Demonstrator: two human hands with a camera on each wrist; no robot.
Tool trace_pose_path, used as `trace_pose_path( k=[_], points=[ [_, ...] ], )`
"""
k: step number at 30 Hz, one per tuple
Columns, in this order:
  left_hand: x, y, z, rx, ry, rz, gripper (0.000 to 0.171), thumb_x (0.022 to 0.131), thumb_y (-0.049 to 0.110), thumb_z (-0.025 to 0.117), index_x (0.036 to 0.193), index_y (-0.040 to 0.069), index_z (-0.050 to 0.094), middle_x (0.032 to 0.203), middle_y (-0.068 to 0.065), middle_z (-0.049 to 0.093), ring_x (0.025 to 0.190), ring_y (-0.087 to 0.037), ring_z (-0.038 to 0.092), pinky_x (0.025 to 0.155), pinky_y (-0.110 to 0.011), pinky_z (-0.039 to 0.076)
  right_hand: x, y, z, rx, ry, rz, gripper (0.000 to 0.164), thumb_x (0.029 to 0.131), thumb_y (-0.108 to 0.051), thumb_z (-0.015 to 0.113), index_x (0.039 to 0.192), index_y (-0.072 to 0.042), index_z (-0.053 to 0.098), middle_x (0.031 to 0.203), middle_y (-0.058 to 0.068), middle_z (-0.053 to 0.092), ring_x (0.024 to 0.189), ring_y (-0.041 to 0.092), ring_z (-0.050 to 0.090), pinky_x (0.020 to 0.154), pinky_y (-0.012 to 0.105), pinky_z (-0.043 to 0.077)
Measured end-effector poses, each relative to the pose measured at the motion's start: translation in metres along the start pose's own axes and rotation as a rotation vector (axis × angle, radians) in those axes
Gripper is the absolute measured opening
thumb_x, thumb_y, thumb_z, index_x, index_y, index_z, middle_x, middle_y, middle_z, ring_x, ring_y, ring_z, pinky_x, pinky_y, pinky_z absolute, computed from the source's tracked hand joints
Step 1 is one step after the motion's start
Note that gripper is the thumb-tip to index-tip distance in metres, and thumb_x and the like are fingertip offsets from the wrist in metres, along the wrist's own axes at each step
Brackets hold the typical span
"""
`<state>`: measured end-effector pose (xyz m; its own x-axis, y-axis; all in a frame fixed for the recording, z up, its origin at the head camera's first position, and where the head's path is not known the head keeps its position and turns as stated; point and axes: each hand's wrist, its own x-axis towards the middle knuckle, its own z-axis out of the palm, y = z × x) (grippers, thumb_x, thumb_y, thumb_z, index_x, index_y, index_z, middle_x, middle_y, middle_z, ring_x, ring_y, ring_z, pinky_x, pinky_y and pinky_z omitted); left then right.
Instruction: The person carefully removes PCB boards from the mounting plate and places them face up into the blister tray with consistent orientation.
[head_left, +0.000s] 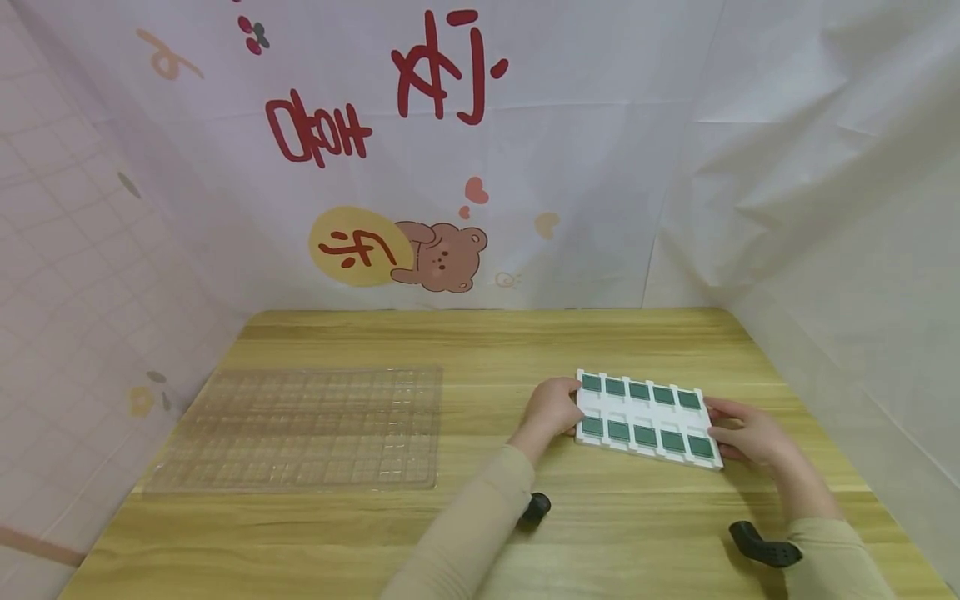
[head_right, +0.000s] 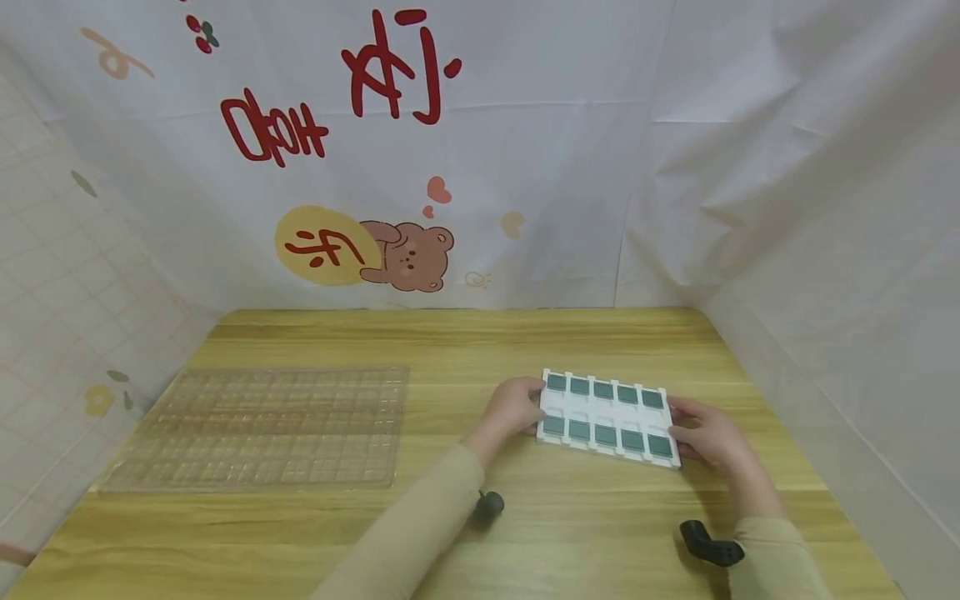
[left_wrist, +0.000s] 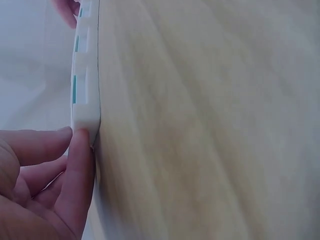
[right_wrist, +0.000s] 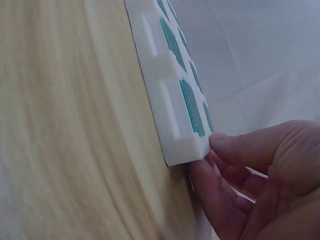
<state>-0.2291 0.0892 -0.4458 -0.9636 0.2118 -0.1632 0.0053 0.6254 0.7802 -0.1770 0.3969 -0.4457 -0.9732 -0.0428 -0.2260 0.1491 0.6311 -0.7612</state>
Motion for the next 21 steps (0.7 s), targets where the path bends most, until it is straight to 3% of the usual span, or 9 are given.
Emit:
trace_pose_path(
  k=[7, 21],
  points=[
    [-0.002, -0.009, -0.011, 0.008, -0.001, 0.006, 0.058, 0.080, -0.004, 0.072, 0.135, 0.010, 0.062, 0.136, -0.009, 0.059, 0.045, -0.008, 0.049, 0.045, -0.017, 0.048, 0.003, -0.007, 0.009, 0.001, -0.013, -0.038, 0.061, 0.094, -0.002, 0.062, 0.144, 0.016, 0.032, 0.132, 0.042, 0.041, 0.094, 0.021, 0.058, 0.070, 0.028, 0.057],
    [-0.011, -0.024, -0.028, -0.058, 0.011, 0.004, 0.058, 0.080, -0.008, 0.070, 0.136, 0.005, 0.060, 0.138, -0.014, 0.057, 0.045, -0.013, 0.054, 0.048, -0.022, 0.052, 0.012, -0.020, 0.026, 0.010, -0.022, -0.086, 0.058, 0.093, 0.002, 0.062, 0.142, 0.018, 0.034, 0.127, 0.040, 0.047, 0.096, 0.027, 0.059, 0.068, 0.029, 0.057]
  ],
)
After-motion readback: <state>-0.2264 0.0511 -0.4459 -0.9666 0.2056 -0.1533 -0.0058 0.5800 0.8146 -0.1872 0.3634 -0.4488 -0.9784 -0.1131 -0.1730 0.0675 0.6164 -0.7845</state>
